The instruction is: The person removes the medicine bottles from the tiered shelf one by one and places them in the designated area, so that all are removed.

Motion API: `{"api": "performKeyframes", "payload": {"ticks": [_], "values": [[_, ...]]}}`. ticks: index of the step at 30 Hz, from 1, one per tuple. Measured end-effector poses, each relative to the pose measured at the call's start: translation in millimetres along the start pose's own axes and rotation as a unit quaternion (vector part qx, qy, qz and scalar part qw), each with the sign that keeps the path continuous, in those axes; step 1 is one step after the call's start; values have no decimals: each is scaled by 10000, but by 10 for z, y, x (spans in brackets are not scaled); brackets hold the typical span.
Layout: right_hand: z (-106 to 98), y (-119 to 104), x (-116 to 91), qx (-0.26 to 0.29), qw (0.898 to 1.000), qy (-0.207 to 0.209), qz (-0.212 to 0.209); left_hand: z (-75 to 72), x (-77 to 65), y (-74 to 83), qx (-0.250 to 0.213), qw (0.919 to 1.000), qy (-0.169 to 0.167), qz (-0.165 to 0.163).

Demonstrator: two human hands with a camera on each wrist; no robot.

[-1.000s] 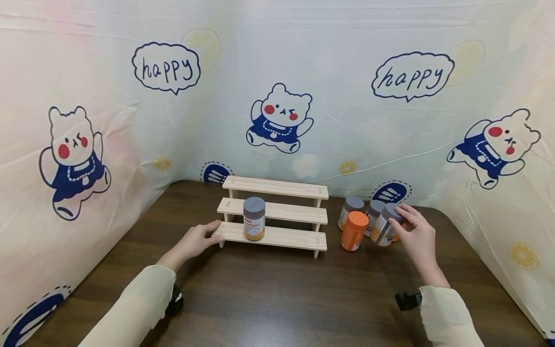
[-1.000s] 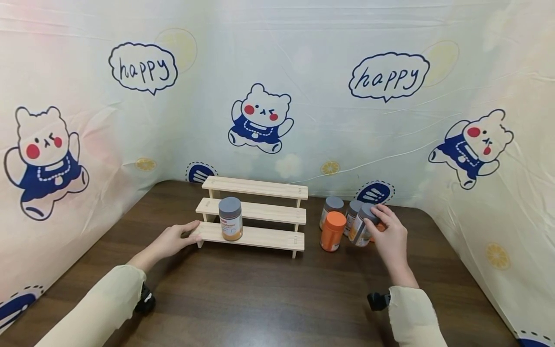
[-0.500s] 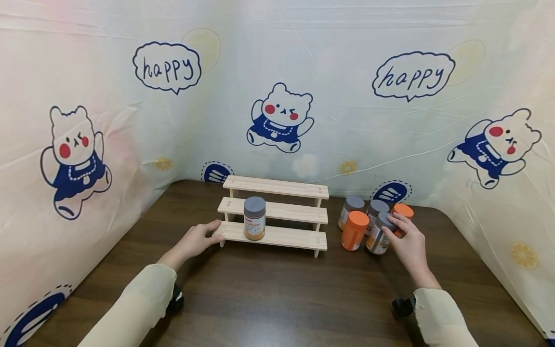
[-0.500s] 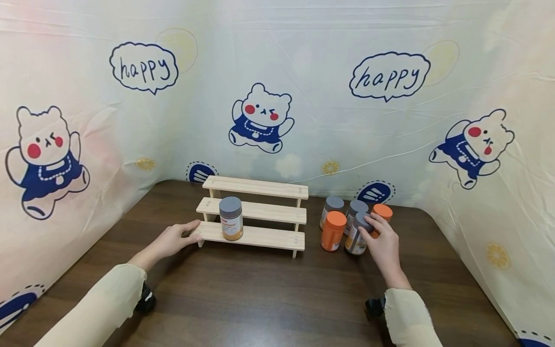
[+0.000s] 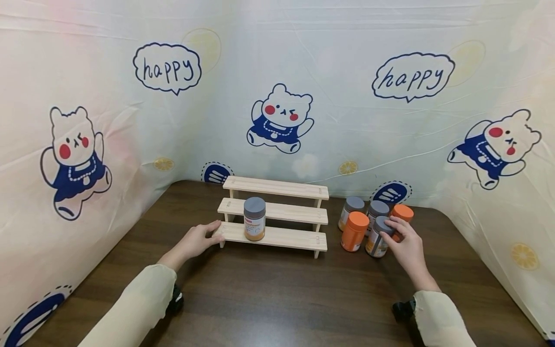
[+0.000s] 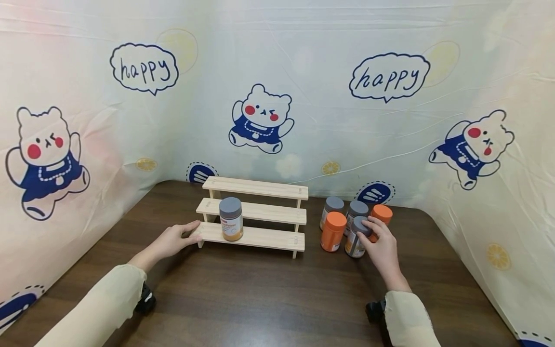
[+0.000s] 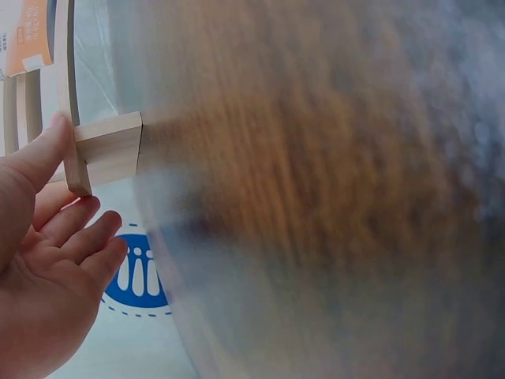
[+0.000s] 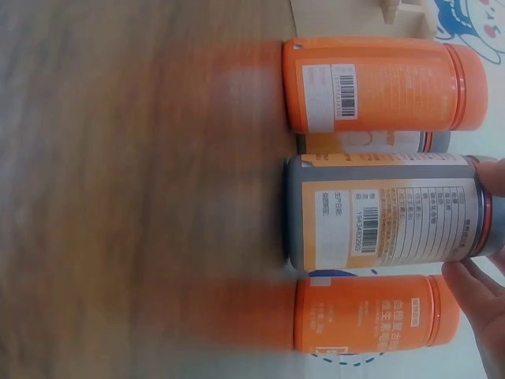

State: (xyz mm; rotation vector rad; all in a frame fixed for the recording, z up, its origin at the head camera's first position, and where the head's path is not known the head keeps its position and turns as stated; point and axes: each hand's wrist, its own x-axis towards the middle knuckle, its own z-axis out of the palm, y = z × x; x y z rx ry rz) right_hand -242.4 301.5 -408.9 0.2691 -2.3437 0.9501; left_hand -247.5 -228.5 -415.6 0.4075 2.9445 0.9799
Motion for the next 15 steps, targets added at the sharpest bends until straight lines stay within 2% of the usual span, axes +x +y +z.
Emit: {"api": "performKeyframes", "payload": {"ticks": [7,15], "values": [[-19,13,0,33,9996,-277,18,1,2,-3,-13,10000,5,-24],[-18,19,-1,-1,9996,-298,-27,1,-3,6,-9,10000,-17,-61]]}}
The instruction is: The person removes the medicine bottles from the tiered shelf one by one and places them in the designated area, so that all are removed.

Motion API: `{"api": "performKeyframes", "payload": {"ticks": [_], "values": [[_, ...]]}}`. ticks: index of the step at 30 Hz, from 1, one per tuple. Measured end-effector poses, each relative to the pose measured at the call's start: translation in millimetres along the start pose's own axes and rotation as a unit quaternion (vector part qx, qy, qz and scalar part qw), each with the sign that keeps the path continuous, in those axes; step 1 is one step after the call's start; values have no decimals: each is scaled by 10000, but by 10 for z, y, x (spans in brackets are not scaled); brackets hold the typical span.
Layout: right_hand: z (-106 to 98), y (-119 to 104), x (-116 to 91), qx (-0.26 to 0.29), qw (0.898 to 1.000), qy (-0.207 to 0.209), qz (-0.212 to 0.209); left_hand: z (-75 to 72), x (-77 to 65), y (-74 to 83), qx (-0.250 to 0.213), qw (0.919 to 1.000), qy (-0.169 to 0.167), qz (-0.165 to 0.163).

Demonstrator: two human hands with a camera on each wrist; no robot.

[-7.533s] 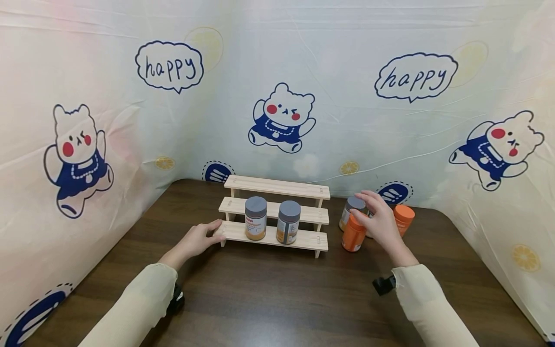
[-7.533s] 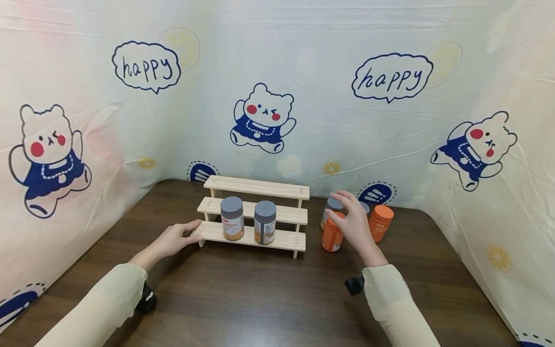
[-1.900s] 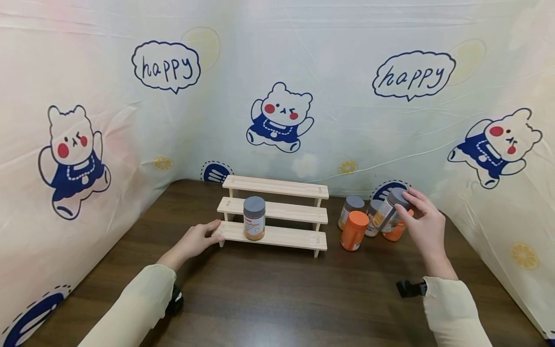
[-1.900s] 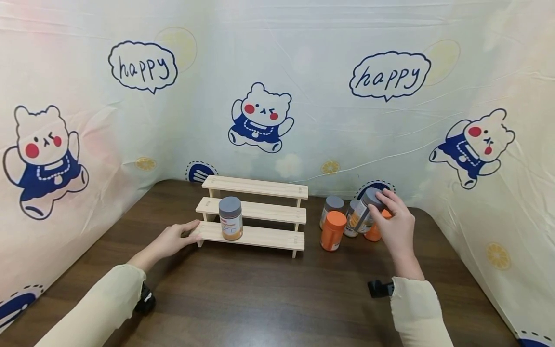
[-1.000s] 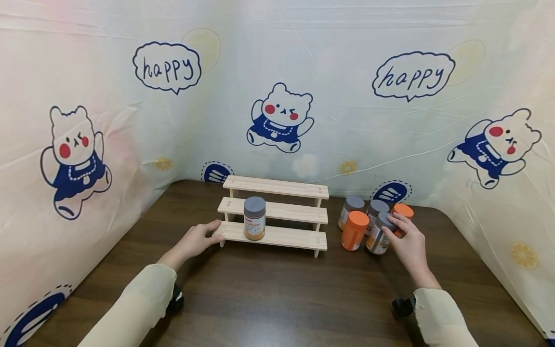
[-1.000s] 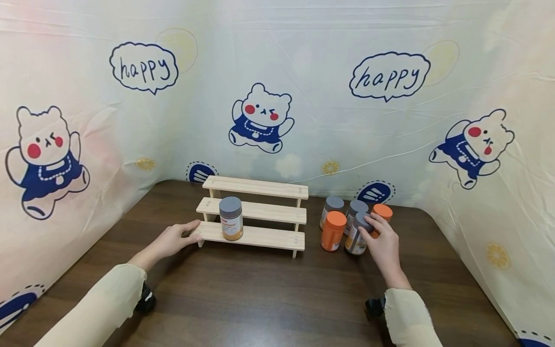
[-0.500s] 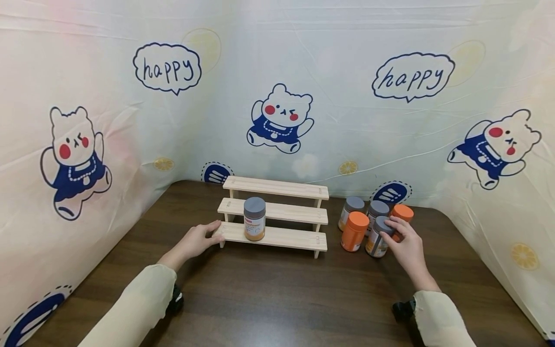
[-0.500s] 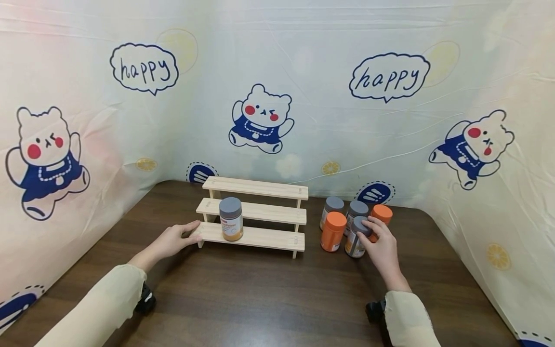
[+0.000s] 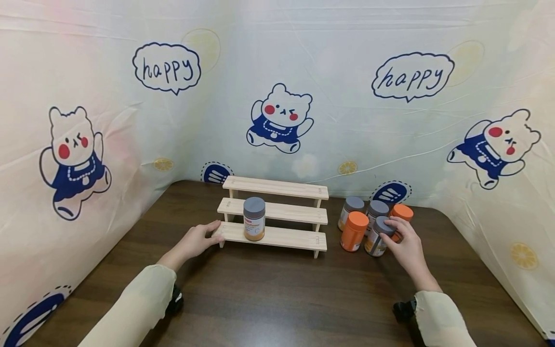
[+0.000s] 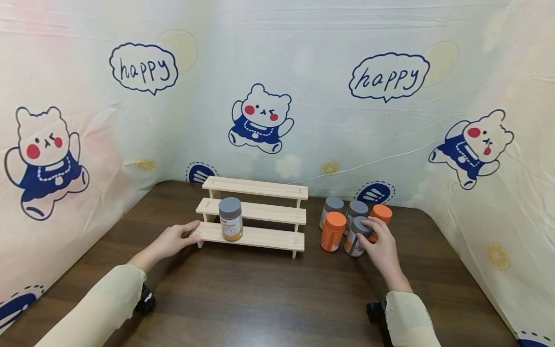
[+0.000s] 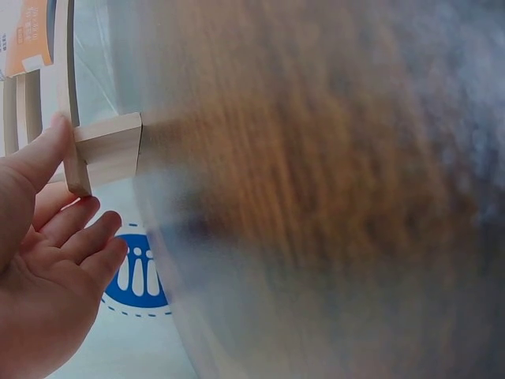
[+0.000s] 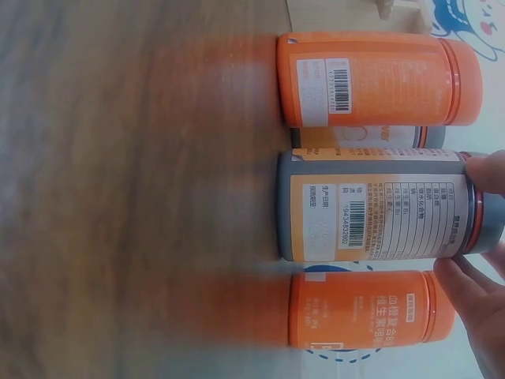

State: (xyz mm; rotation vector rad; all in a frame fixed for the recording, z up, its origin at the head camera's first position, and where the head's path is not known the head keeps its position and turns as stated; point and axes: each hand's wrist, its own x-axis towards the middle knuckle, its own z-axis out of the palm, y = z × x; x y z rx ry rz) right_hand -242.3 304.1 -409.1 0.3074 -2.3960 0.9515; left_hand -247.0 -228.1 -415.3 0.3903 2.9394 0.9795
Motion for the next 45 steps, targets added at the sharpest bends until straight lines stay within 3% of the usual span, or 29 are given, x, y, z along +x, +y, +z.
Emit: {"api": "performKeyframes", "payload": {"ticks": [14,22,34,45], "values": [[-25,-43,7,-166,9998,94,-11,16,15,-27,-15,10000,18,-5],[-72,-164,100,8,9996,267,-11,17,16,-28,-9,10000,15,-26],[-145,-604,384,211,9980,183,-572,10,5,-30,-21,10000,17,1],[88,-1102,636,750,9896,-213,-1213,16,28,-58,21,10000,31,19]]}}
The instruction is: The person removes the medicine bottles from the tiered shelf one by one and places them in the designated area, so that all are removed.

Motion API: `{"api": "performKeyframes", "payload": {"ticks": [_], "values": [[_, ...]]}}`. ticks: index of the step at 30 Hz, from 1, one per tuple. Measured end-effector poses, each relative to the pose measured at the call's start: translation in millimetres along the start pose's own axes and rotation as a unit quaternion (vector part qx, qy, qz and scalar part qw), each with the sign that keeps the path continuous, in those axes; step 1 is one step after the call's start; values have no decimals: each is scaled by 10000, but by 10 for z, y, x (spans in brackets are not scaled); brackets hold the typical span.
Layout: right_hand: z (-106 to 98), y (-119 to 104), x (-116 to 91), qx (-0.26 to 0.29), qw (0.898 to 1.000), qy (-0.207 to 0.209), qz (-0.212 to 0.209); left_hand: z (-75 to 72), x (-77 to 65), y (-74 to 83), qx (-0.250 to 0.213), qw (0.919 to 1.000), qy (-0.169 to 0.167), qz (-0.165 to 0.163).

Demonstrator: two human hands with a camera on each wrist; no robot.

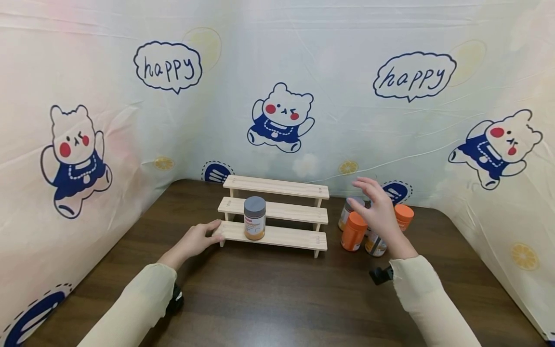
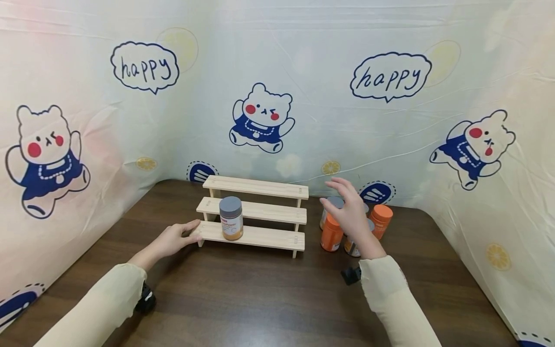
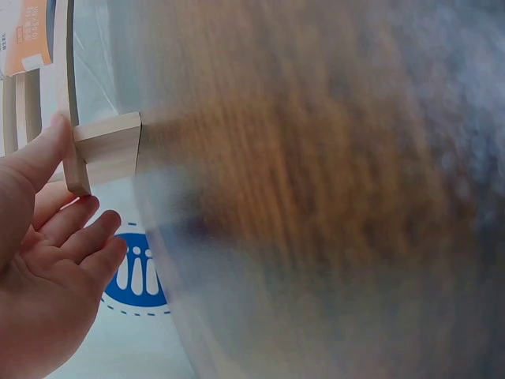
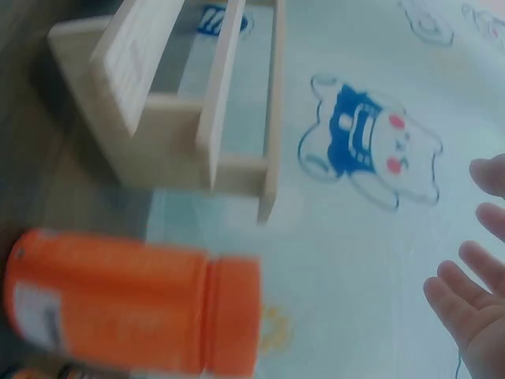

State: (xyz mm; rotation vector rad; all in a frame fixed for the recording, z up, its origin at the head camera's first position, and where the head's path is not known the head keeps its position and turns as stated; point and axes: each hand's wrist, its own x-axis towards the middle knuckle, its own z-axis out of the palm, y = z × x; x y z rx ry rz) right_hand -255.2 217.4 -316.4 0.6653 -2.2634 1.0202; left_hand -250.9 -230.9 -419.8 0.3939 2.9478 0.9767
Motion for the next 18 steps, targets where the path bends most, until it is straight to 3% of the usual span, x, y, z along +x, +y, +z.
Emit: {"api": "performKeyframes", "payload": {"ticks": [10,18], "values": [[335,-306,200,435,9968,-455,-489,15,-10,6,-108,9999,112,-53],[633,-474,275,886,9916,-778,-533,14,-14,-8,-201,9997,118,-118]]}}
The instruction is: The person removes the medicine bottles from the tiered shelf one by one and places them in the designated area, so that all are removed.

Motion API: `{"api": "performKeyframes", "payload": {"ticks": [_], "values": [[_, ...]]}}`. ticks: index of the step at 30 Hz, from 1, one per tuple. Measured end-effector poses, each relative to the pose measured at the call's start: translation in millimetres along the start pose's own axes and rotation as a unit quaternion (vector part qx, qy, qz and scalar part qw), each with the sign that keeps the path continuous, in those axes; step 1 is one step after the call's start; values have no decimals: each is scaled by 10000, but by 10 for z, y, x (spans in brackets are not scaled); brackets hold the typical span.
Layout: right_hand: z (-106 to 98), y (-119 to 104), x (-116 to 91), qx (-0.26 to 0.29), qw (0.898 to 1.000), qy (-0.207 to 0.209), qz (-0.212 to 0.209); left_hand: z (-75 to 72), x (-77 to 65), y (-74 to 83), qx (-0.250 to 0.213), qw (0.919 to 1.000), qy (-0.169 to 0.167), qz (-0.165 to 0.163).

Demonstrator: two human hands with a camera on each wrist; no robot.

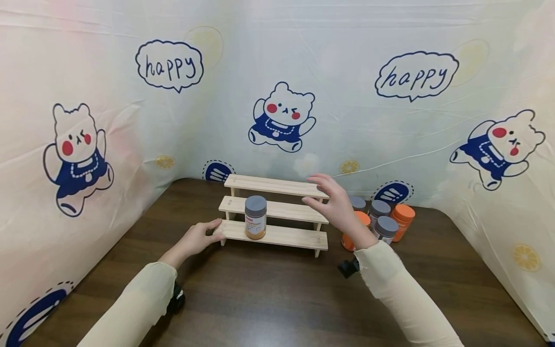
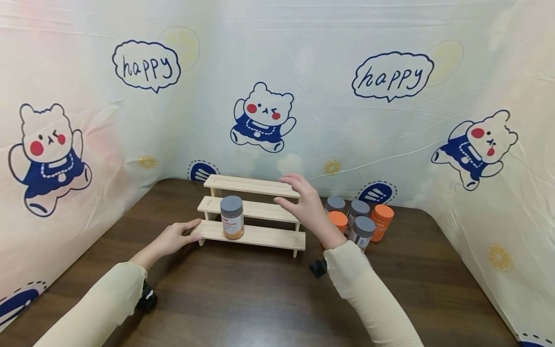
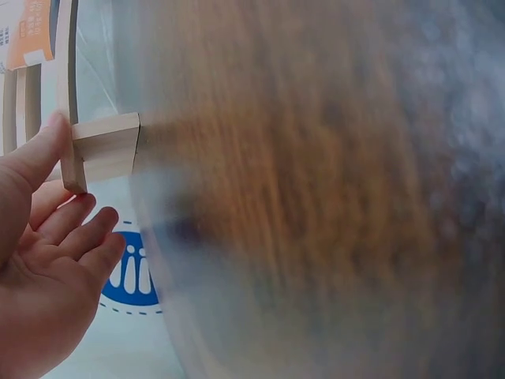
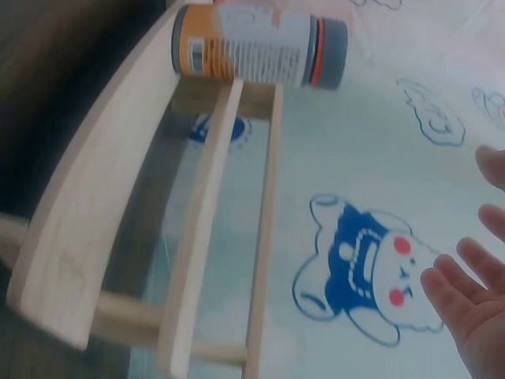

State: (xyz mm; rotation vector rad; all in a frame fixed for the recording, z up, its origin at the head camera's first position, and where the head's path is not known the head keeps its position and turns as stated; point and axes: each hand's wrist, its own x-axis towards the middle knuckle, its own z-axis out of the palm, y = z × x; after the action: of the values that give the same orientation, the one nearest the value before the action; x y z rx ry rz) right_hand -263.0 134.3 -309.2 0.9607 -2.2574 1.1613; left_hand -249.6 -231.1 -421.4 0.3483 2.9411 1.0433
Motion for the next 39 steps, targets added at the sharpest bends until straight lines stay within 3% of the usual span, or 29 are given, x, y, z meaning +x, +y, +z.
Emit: {"api": "performKeyframes", "payload": {"ticks": [10,22,39], "values": [[443,-78,151,232,9986,-430,-225,-10,-2,6,10,10000,-26,25],[832,-109,128,434,9957,-787,-211,-10,-7,18,9,10000,-44,3],[1186,-30,98,1258,9899,-648,31,-13,-5,20,58,10000,-25,-23]]}}
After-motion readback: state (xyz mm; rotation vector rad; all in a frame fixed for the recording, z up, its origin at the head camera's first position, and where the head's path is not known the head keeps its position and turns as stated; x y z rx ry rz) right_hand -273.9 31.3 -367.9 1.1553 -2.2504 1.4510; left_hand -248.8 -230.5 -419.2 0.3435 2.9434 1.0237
